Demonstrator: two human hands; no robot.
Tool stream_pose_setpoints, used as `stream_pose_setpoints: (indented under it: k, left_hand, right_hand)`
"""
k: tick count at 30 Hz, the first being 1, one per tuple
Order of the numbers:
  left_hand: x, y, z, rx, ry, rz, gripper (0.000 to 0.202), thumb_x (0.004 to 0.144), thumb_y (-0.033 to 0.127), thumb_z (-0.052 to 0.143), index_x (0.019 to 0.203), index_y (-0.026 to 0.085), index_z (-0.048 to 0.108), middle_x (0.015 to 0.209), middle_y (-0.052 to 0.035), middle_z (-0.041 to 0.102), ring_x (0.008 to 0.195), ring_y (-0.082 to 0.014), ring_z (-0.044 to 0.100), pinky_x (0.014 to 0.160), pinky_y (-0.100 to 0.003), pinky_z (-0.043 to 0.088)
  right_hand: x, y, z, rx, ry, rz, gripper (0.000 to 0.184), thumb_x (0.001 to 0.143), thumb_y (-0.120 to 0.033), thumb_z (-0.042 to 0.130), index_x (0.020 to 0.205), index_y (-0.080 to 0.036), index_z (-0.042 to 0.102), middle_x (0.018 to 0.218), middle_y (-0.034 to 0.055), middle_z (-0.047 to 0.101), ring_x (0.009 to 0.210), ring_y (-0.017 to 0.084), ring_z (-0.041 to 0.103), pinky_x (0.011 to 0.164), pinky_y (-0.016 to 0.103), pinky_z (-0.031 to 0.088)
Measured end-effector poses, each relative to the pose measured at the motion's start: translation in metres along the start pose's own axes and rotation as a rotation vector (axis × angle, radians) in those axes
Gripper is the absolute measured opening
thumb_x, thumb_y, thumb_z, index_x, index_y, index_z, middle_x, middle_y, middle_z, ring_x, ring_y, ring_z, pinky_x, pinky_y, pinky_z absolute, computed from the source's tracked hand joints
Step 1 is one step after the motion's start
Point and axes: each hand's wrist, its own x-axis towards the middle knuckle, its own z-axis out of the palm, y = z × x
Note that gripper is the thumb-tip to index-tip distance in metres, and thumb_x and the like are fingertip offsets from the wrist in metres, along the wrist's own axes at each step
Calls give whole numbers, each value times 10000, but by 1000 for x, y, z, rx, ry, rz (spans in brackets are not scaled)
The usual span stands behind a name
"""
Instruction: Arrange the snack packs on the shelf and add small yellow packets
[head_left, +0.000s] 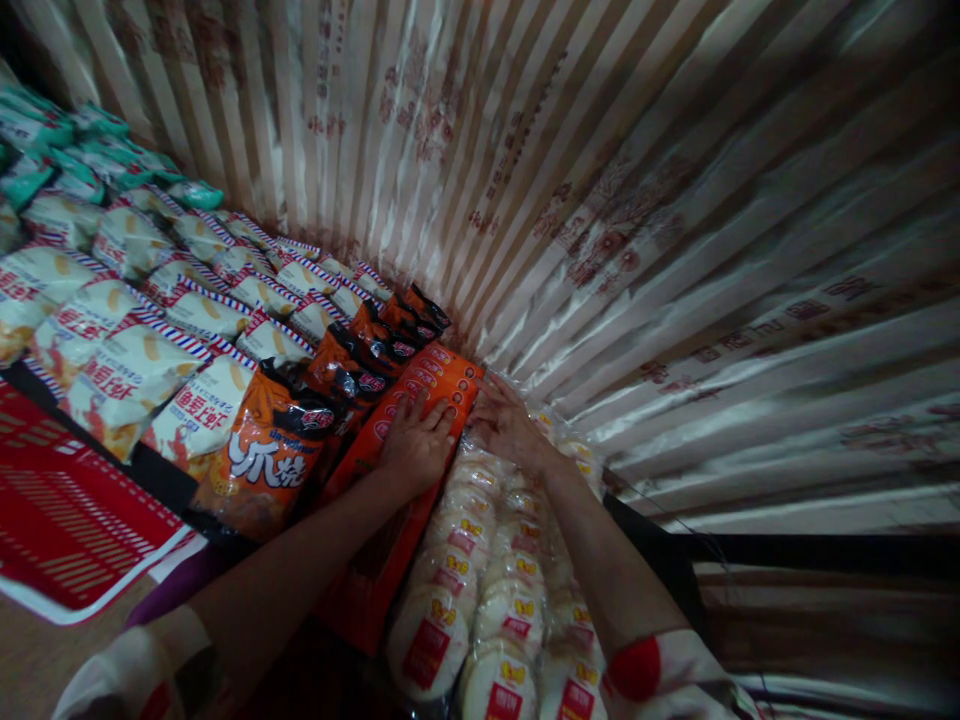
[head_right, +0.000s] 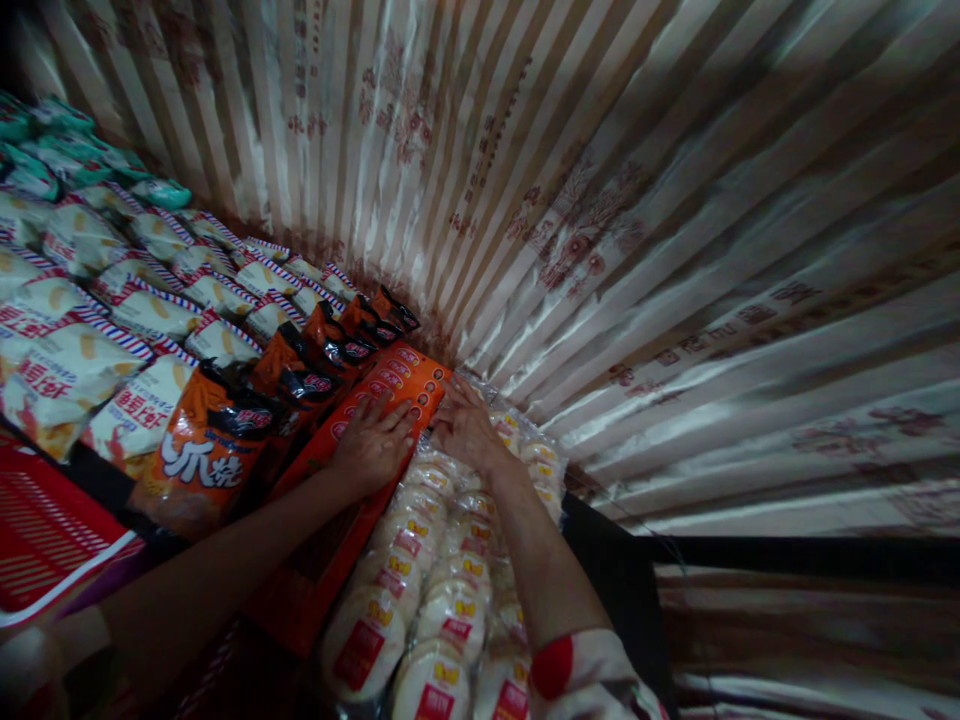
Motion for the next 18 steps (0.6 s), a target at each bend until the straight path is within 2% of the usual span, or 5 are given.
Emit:
stream_pose_setpoints:
  k: [7,11,13,18]
  left_hand:
    - [1,2,-5,16,-30,-9,422,958,321,407,1335,178,533,1397,-64,526,1363,-328,361,1123,-587,245]
    - [1,3,-5,15,-29,-7,428,961,324,399,1342,175,526,1402,-63,519,1367,-328,352,1123,-589,246]
    - [0,2,-4,13,-24,-4,428,966,325,386,1340,172,529,1405,-66,516,1370,-323,349,1127,-588,240]
    - [1,1,-4,16,-14,-2,424,966,327,384,1332,178,540,1415,-77,503,1371,-321,351,1128,-585,248]
  right_hand:
    - [0,-3,-2,0,63,16,275,715,-95,520,820,-226,738,1246,66,649,1306,243,474,1136,553,301]
    - [0,-2,-1,-45,14,-23,306,706,-95,535,863,-250,746,1159,53,695,1291,241,492,1138,550,297]
    - [0,0,2,-68,0,-36,314,700,-93,543,862,-267,749,1150,44,699,1305,245,477,1148,553,276]
    - [-1,7,10,-62,27,14,310,664,-116,584,851,-296,754,1292,10,620,1370,270,384,1148,563,263]
